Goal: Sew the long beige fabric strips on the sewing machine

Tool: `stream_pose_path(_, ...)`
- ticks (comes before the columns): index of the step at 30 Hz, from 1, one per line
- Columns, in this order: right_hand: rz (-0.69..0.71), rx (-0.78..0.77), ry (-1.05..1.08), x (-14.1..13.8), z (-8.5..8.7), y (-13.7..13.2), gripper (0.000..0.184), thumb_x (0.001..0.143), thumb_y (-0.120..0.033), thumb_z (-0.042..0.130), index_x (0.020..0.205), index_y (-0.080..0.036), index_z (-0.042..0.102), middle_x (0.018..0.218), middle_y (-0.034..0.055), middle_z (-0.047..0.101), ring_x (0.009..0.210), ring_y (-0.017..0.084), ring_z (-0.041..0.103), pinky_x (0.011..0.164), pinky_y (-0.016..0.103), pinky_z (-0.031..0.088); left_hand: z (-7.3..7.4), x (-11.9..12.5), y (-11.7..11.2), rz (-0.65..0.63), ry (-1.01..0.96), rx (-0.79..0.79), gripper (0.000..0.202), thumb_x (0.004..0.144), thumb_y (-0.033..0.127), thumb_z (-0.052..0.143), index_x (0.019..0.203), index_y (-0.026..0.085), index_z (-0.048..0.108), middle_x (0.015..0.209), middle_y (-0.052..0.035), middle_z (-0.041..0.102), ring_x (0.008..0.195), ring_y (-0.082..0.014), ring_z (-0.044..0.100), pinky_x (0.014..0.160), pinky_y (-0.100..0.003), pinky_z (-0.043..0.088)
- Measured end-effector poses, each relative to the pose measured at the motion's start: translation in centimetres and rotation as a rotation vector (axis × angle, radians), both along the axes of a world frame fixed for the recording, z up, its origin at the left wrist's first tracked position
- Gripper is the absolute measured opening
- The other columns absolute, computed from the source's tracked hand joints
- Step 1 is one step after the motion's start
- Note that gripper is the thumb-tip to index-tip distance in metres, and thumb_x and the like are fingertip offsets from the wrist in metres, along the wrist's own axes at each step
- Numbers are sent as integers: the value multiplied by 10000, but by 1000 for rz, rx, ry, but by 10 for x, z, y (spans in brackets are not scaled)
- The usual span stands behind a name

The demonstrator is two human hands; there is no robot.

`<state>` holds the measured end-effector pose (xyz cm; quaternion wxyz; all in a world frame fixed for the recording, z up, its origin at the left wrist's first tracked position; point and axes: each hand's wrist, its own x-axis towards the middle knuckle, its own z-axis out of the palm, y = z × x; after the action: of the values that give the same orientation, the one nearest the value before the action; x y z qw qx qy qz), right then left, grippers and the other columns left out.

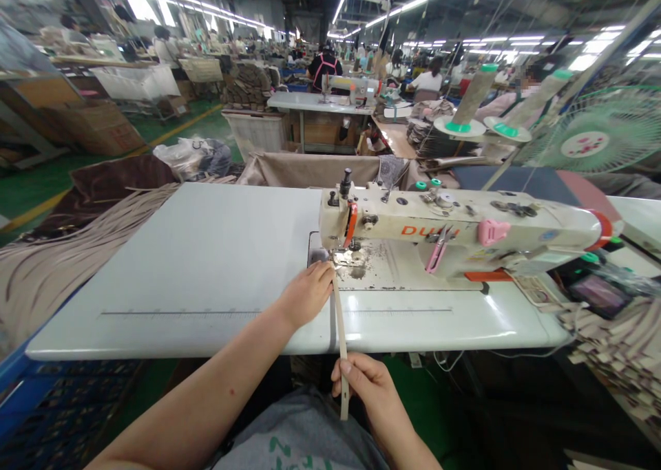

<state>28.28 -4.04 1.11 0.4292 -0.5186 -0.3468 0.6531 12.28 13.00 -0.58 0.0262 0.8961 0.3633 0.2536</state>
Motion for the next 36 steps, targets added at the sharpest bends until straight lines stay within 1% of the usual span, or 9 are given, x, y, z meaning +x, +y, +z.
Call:
stream_pose_path(5, 8, 21, -9, -1, 0, 3, 428, 848, -574, 743, 764, -155, 764, 619, 26, 688, 588, 143, 572, 615, 262, 422, -3, -3, -1, 8, -8, 95, 195, 979, 170, 535, 1153, 159, 624, 1210, -121, 681, 1253, -261, 607, 1188, -466, 427)
stream_pose_path(11, -37, 48, 3, 1, -5, 2, 363, 847, -536, 760, 864, -174, 775, 672, 21, 699, 637, 155, 579, 646, 269, 418, -10, -4, 0, 26, -10, 123, 231, 992, 199, 529, 1189, 163, 646, 1236, -108, 707, 1298, -272, 591, 1190, -496, 420)
stream_pose_path(17, 52, 192, -78, 4, 2, 2, 387, 856, -506, 754, 651, -179, 727, 711, 13, 627, 703, 169, 552, 700, 287, 431, -6, -4, 1, 14, 3, 129, 250, 984, 204, 526, 1191, 139, 649, 1225, -124, 717, 1303, -271, 586, 1207, -492, 407)
stream_pose_path(21, 90, 263, -133, 4, 14, 6, 326, 853, -453, 764, 651, -198, 735, 793, 31, 650, 808, 209, 605, 787, 319, 473, 1, -7, 1, 7, 17, 88, 246, 967, 207, 543, 1176, 143, 656, 1217, -123, 719, 1309, -279, 576, 1221, -510, 381)
stream_pose_path(23, 71, 239, -178, 4, 17, 7, 268, 849, -454, 764, 732, -214, 779, 836, 43, 697, 857, 230, 629, 839, 343, 492, 5, -7, 0, 1, 14, 70, 240, 963, 209, 547, 1164, 147, 662, 1205, -126, 720, 1305, -280, 573, 1223, -518, 371)
stream_pose_path(25, 27, 170, -146, 3, 15, 7, 248, 850, -460, 757, 896, -221, 804, 899, 51, 747, 897, 240, 658, 877, 367, 514, 7, -8, 0, -7, 12, 48, 237, 965, 222, 553, 1154, 132, 665, 1199, -131, 718, 1298, -276, 571, 1227, -511, 358)
stream_pose_path(27, -8, 92, -60, 3, 13, 4, 303, 864, -474, 737, 1005, -209, 783, 844, 43, 758, 814, 222, 675, 803, 355, 542, 8, -8, 0, -10, 13, 16, 246, 967, 233, 557, 1156, 116, 662, 1201, -134, 718, 1296, -273, 566, 1228, -504, 350)
stream_pose_path(30, -19, 44, -26, 4, 12, -1, 292, 883, -472, 724, 946, -192, 778, 701, 18, 727, 655, 176, 638, 669, 303, 521, 8, -8, 1, 0, 11, -3, 247, 964, 231, 563, 1159, 115, 660, 1195, -128, 719, 1281, -267, 571, 1220, -513, 350)
stream_pose_path(36, -49, 15, -69, 6, 15, -8, 325, 843, -525, 760, 809, -203, 789, 731, 46, 749, 708, 219, 660, 720, 357, 542, 6, -8, 2, -8, 22, 2, 259, 951, 230, 579, 1161, 97, 651, 1173, -128, 718, 1255, -263, 591, 1206, -501, 366)
